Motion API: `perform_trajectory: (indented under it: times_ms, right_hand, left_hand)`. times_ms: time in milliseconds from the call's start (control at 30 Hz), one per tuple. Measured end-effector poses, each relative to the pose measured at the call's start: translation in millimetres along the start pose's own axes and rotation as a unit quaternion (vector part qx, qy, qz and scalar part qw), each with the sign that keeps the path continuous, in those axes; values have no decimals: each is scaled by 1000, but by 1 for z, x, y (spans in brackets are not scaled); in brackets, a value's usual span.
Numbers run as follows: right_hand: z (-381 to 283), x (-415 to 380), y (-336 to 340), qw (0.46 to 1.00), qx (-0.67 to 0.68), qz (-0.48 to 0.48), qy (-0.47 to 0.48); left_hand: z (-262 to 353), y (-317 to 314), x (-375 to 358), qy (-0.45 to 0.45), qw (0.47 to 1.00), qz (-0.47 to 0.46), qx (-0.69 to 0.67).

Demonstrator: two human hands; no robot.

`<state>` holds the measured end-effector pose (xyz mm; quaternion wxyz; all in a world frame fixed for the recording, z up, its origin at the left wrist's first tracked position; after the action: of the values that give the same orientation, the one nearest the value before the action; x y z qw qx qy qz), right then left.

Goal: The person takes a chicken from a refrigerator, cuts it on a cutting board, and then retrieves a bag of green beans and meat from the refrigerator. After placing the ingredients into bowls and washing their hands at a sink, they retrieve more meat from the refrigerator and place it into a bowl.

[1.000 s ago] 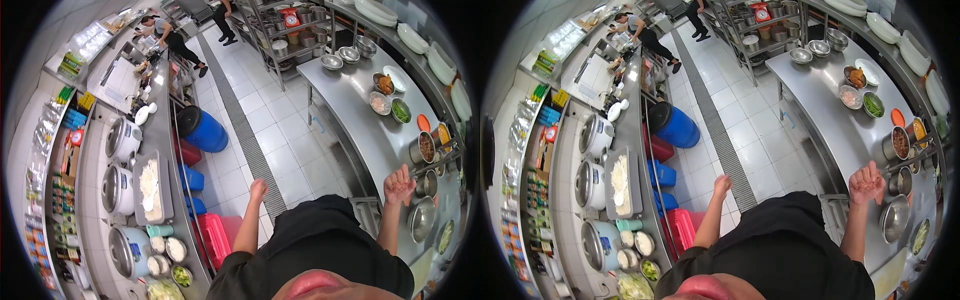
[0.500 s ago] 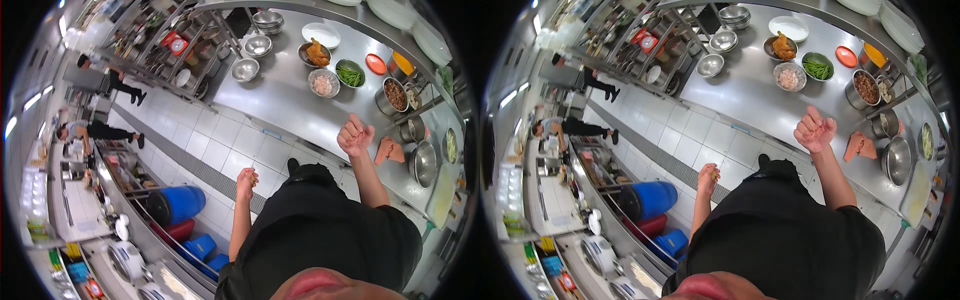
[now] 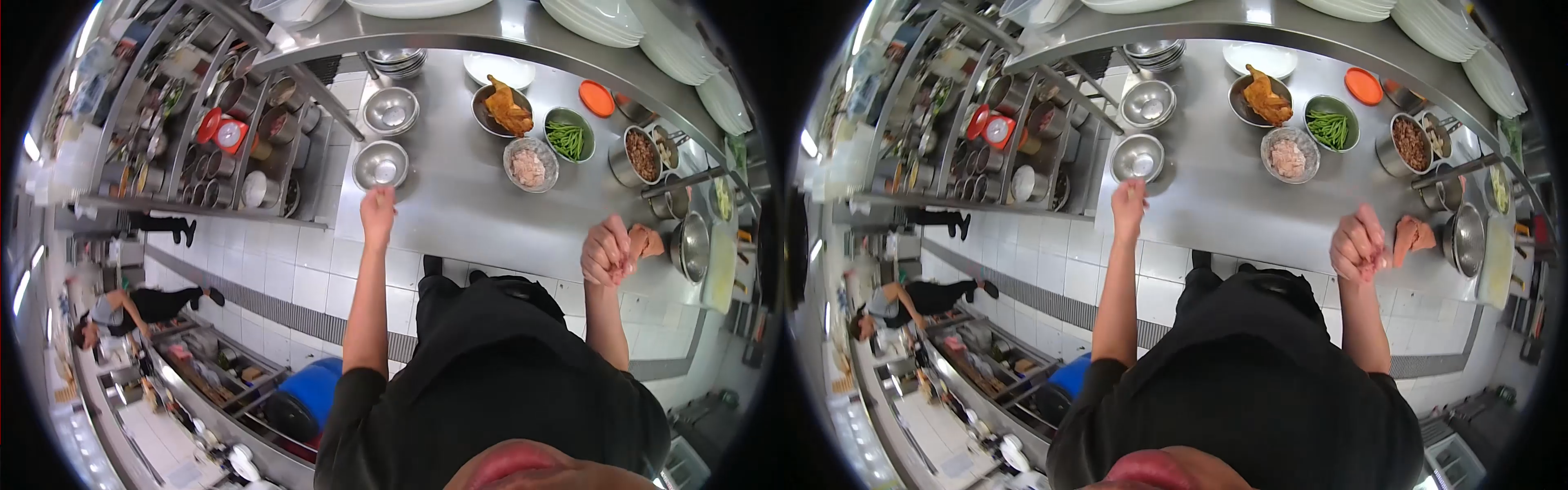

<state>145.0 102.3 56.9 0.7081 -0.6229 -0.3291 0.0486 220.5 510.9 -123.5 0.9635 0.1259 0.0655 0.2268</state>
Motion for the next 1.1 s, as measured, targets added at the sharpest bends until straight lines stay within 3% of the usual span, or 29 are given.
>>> perform_trajectory:
  times_ms: [33,100,167,233,300,367,533,700,800,867,900,967,1000,1033,1067,1100]
  right_hand:
    - [2,-4,2,999,-15,17,28]
    - [12,-13,0,996,-44,39,69]
    - [21,-25,4,980,-48,104,163]
    - [40,-29,6,973,-61,112,194]
    - [52,-29,3,962,-71,117,237]
    - [62,-35,4,948,-95,134,274]
    - [76,-38,9,926,-94,166,327]
    - [80,-43,11,919,-107,176,335]
    - [79,-50,13,920,-113,181,330]
    - [75,-49,11,923,-126,176,319]
    - [72,-50,12,924,-126,174,318]
    - [67,-56,15,918,-137,196,316]
    - [64,-56,15,919,-136,197,315]
    - [61,-55,17,919,-141,201,308]
    - [58,-55,17,920,-145,206,301]
    - [55,-58,20,923,-157,201,289]
  left_hand:
    - [-8,-6,50,-80,989,38,118]
    - [44,-26,112,-242,937,39,247]
    - [56,-50,176,-321,871,51,368]
    - [52,-76,235,-369,802,35,468]
    - [5,-109,314,-390,725,-4,568]
    - [14,-120,329,-338,770,-48,538]
    - [21,-126,341,-354,756,-121,537]
    - [43,-123,336,-395,740,-128,529]
    - [72,-113,324,-384,763,-128,504]
    - [106,-101,293,-398,823,-199,353]
    - [124,-91,258,-423,820,-210,324]
    - [139,-77,182,-516,779,-174,312]
    - [134,-74,135,-572,701,-115,410]
    - [133,-62,87,-694,661,-107,265]
    - [112,-64,46,-696,632,-68,334]
    - [87,-72,15,-689,643,-132,307]
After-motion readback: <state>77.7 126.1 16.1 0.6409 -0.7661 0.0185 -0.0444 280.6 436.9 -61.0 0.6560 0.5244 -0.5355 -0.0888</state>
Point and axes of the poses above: each hand's wrist, its own x-axis towards the middle knuckle, its own y-axis out of the back of the hand, z = x × y, the point moved 6 cm from there along x, towards the middle knuckle, and after that the axes turned 8 degrees about z, right-handed, at the moved point
